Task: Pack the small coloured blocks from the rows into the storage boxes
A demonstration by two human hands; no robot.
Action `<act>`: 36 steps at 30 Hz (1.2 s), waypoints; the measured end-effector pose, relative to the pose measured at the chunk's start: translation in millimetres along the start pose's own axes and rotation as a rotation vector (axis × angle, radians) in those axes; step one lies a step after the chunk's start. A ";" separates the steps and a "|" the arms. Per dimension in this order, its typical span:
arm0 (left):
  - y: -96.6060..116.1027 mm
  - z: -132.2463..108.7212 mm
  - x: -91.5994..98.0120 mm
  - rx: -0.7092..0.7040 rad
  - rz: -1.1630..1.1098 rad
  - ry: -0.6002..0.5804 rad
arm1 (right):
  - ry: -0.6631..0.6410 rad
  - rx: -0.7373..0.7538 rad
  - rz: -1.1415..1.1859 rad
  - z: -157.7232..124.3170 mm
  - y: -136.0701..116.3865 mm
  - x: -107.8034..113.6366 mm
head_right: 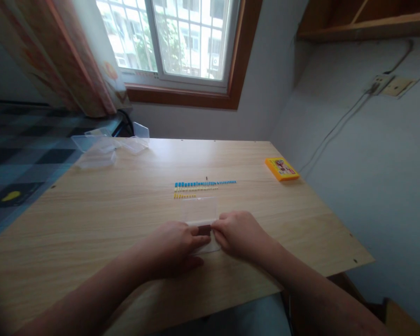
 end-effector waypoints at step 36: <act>-0.4 -1.5 1.4 -0.026 -0.045 0.019 | 0.008 0.017 0.015 -4.2 -0.2 12.9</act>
Point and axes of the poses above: each hand's wrist, its own z-axis towards the middle knuckle, its own x-axis out of the back of the hand, y = z × x, the point moved 6 cm from there along z, towards the middle knuckle, and after that the axes turned 9 degrees about -y, right-handed, at the moved point
